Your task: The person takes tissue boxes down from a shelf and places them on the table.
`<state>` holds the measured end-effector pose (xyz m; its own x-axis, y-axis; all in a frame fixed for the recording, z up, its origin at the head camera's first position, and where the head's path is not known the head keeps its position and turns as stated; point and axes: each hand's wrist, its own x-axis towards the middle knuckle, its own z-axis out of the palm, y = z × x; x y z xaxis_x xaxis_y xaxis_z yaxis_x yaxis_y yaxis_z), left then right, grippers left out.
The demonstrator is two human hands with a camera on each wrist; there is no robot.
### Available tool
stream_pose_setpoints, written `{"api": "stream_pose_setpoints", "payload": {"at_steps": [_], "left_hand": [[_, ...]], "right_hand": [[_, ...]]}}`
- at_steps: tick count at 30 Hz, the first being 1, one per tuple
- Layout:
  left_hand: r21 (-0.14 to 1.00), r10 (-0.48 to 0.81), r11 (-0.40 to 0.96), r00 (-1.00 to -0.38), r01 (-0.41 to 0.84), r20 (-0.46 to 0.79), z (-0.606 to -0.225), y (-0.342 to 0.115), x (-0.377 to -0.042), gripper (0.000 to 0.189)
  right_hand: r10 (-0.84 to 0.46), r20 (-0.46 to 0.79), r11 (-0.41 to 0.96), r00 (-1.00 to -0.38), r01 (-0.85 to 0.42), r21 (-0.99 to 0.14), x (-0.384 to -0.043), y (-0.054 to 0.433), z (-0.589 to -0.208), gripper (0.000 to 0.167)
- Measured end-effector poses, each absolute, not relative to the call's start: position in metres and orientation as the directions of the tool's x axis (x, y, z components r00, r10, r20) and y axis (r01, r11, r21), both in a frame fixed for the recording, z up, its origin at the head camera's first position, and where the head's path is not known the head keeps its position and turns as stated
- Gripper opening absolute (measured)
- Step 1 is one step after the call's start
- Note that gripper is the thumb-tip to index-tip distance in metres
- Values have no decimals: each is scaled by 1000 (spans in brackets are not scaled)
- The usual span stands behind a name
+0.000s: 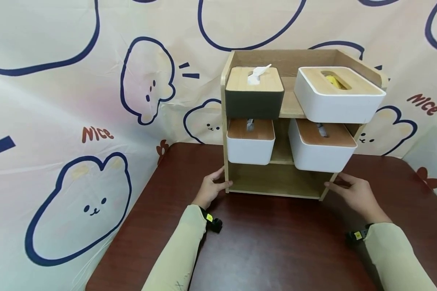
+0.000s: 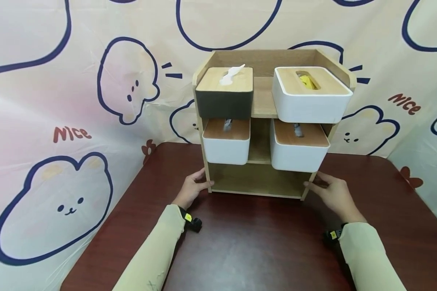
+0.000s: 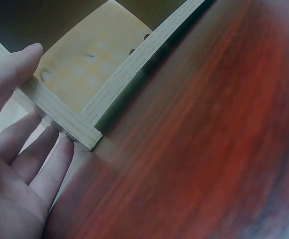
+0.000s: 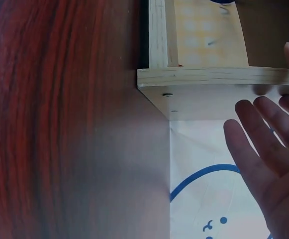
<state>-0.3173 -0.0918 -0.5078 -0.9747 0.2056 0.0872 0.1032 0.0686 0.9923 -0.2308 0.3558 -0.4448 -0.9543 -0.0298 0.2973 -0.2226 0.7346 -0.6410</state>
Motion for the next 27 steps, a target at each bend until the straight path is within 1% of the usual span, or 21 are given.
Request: {"api": "stream_pose_setpoints", "payload": {"at_steps": [4,9,16,22,25,27], "left_hand": [[990,204,74,-973,122,105,-509,-90,-318,70],[989,205,80,-973,122,104,-510,-91,-318,69],[989,203,82,-974,122,104,-510,-91,-315,68],[988,206,69,-971,136,119,-511,-93,-313,67],[988,201,68,-972,137,121,-510,-93,-314,65],[988,199,74,-973,134,117,-509,-93,-314,64]], "right_hand": [[-36,311,749,-950,-232,-620,-229,358,-443,53],[-40,315,768,-948,-230,-597,-228,357,-440,51],[-48,316,800,-948,-226,-556,-222,352,-428,43],[-52,284,803,-957,-209,-558,-217,352,-416,49],[-52,292,806,-955,-213,-552,-216,352,-413,50],[-46,303,810,-952,-213,-546,-215,353,-411,49]]}}
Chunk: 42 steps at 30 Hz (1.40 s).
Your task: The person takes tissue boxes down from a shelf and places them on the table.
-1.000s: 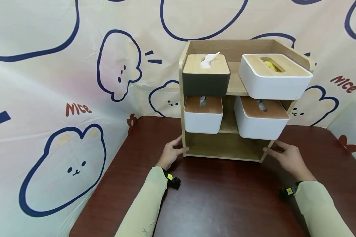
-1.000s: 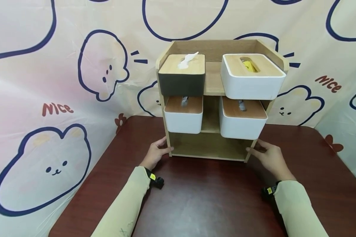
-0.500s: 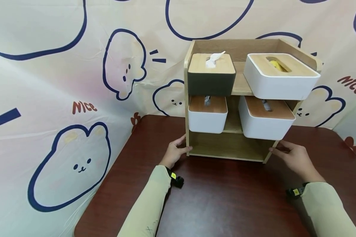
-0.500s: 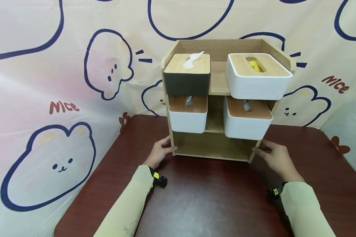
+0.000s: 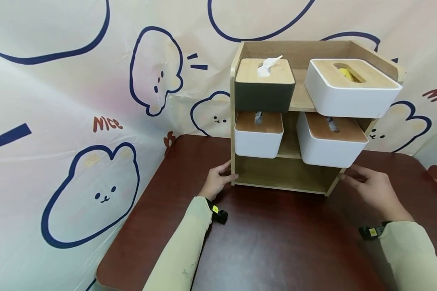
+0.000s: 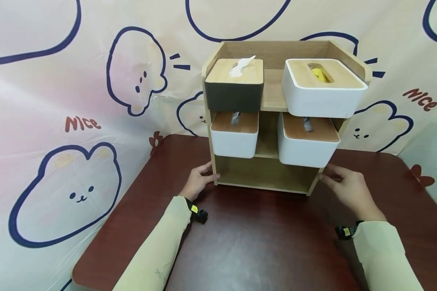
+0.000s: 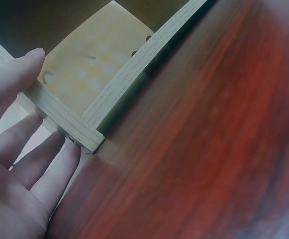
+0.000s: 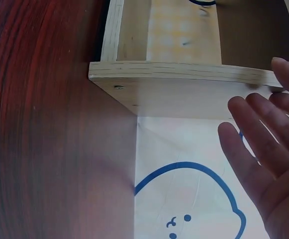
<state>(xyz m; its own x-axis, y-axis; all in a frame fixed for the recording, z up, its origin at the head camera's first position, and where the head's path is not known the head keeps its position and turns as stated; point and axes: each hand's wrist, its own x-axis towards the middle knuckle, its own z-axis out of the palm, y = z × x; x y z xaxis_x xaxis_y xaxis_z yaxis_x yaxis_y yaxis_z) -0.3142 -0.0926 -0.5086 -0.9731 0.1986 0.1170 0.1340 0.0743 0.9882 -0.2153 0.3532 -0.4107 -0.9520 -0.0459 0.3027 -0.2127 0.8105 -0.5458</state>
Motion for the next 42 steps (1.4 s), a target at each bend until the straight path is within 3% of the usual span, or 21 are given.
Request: {"api": "stream_pose_setpoints", "payload": {"at_steps": [12,29,42], "left_hand": [[988,188,66,-974,137,123,-508,-93,-311,57],[988,184,76,-976,137,121,-507,-93,-310,57],[987,180,82,-976,140,123,-508,-94,-312,56]], "right_hand": [[56,342,847,-938,-136,-513,-204,363,-387,51],[-26,452,935,-891,-182,-305,-189,346,-340,38],[-86,632,942,-770,-270,-200,-186,337,-323,31]]}}
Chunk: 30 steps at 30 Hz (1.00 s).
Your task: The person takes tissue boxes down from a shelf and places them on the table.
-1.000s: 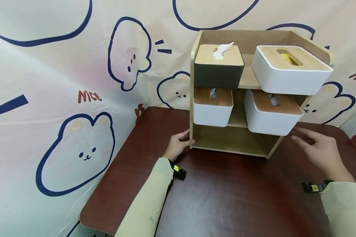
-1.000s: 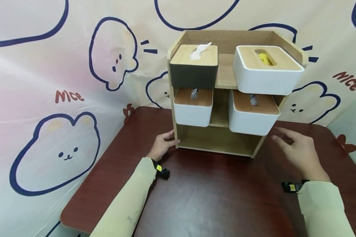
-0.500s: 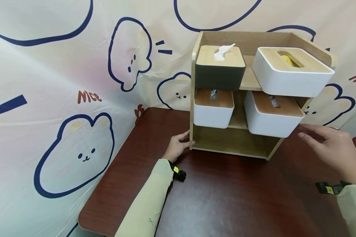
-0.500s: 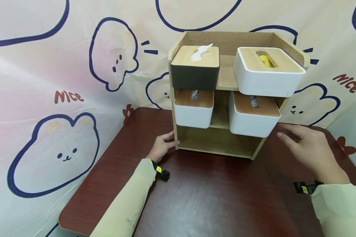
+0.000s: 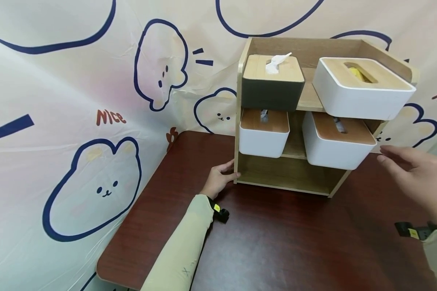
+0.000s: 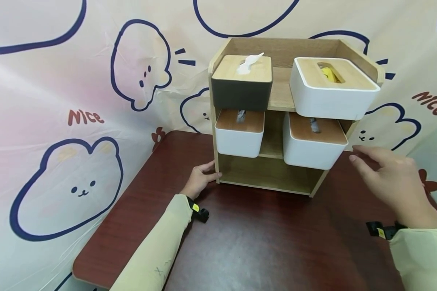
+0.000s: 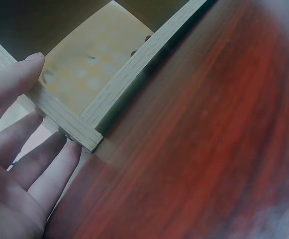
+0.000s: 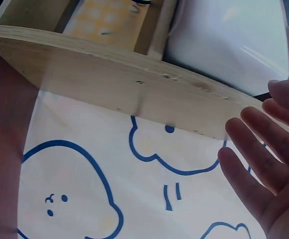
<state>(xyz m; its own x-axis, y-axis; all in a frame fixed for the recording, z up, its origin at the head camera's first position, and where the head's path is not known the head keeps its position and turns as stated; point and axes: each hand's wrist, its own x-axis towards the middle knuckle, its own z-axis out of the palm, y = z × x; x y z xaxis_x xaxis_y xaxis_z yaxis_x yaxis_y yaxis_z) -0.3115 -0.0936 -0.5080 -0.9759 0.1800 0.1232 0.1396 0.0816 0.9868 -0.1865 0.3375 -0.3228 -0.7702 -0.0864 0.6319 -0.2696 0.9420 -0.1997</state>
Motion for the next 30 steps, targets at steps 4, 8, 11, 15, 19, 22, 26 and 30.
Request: {"api": "stream_pose_setpoints", "payload": {"at_steps": [4,8,11,15,19,22,26,30], "left_hand": [[986,185,80,-974,146,129,-507,-93,-313,58],[987,190,77,-974,143,126,-507,-93,-313,59],[987,186,75,-974,142,126,-508,-93,-313,58],[987,182,75,-975,144,128,-509,-95,-313,57],[988,192,65,-973,139,124,-510,-95,-314,59],[991,203,50,-973,123,110,-511,-95,-314,59],[994,210,36,-973,100,90,-510,-95,-314,60],[995,212,47,-974,89,77,-502,-96,-309,60]], "right_hand": [[-69,649,938,-758,-271,-216,-183,336,-317,32],[-93,666,936,-740,-293,-195,-181,335,-311,32],[-127,677,938,-725,-310,-156,-180,331,-305,32],[-160,694,944,-702,-314,-101,-179,324,-297,32],[-166,694,952,-701,-296,-72,-178,319,-288,33],[-163,687,957,-708,-283,-65,-176,315,-284,34],[-177,696,955,-696,-293,-51,-173,312,-279,35],[-217,722,943,-657,-332,-19,-171,308,-273,36]]}}
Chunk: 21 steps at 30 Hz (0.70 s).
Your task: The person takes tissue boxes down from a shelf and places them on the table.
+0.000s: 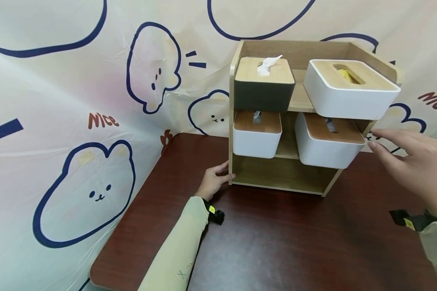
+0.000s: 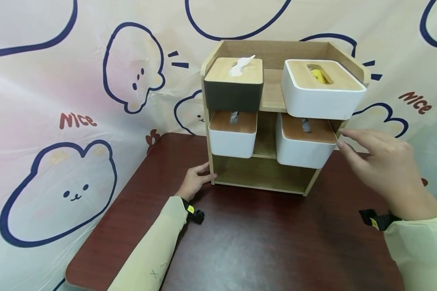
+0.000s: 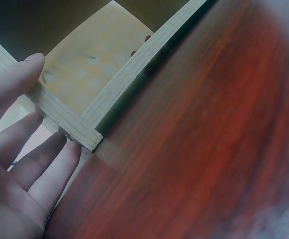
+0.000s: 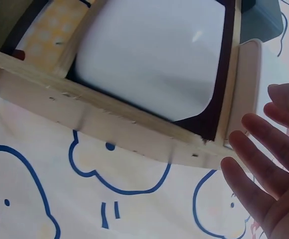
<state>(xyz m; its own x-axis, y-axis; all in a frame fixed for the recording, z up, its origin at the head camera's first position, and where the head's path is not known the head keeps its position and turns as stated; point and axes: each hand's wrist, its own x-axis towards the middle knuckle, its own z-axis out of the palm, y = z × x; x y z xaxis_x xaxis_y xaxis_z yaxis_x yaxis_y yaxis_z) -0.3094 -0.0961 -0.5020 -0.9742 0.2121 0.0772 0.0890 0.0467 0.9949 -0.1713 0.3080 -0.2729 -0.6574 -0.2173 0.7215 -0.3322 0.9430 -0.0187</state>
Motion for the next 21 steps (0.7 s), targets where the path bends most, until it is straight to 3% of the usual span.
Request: {"api": "stream_pose_setpoints", "payload": {"at_steps": [8,17,21], "left_hand": [[992,223,81,-972,95,75,-479,-96,-295,58],[993,217,86,-975,78,58,-485,-96,-298,59],[995,207,69,-977,74,59,-499,-95,-308,60]], "right_hand": [[-264,747,916,-611,-401,-4,-169,300,-262,40],[-383,773,848,-506,-524,77,-175,288,-246,34],[-391,801,823,-454,-561,84,-178,280,-241,56]]}}
